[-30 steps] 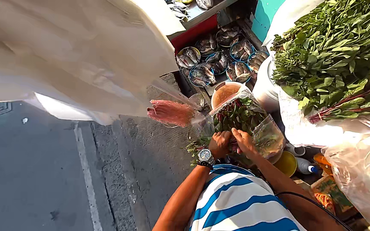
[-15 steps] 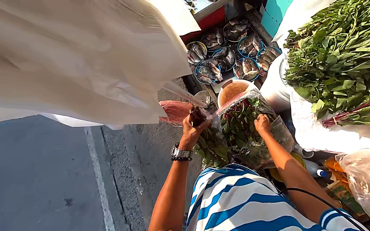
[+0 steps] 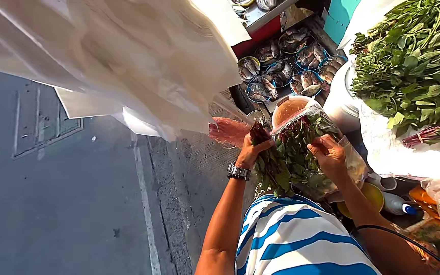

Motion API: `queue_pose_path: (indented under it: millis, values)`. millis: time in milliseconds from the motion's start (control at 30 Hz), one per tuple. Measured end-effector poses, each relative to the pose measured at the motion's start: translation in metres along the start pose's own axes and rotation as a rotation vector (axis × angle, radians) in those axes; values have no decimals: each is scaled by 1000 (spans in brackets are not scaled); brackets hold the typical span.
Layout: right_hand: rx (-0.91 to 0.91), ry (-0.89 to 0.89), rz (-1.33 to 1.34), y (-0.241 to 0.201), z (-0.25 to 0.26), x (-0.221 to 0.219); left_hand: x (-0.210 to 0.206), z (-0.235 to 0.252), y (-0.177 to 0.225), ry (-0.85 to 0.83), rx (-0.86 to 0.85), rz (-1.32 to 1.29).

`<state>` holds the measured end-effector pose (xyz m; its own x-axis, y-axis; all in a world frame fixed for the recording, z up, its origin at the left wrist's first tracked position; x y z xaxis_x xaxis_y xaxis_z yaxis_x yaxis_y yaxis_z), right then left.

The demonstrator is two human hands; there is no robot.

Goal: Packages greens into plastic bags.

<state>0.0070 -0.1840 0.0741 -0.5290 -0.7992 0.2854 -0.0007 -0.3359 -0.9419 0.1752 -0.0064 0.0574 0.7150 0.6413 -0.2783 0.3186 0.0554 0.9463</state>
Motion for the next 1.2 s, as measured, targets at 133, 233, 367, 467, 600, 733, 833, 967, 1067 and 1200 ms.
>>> queue_pose_path:
  millis: [133,233,367,467,600,733,833,967,1067,1200]
  values:
    - [192,-39,-64,-55,-8,-25,-30,-1,4,-48,-4,49]
    - [223,-24,-65,-62,-11,-36,-41,-6,10,-23,-44,101]
    - [262,-11,-94,-64,-17,-45,-50,-9,14,0,-102,95]
    - [295,2,-143,-70,-19,-47,-55,-14,19,33,-125,92]
    - [327,-9,-239,-84,-21,-46,-55,-19,20,87,-173,37]
    - [376,21,-306,-104,-28,-34,-58,-23,31,121,-223,28]
    - [363,-2,-356,-109,-29,-31,-63,-26,39,86,-265,61]
    - [379,-41,-395,-113,-28,-35,-74,-25,43,5,-282,11]
    - [373,-63,-367,-111,-29,-39,-78,-25,45,-35,-286,-5]
    - [327,-131,-263,-106,-25,-29,-78,-29,62,-28,-359,207]
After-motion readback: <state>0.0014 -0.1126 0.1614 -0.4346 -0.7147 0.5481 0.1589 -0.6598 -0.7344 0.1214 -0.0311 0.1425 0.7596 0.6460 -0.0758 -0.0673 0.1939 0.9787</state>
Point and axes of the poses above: each hand's wrist, its own z-axis towards the middle knuckle, its own x-axis out of the back of the hand, y = z × x, the point moved 10 cm from there along z, towards the middle knuckle, and after that the axes turned 6 degrees about -y, right-handed, at the moved point
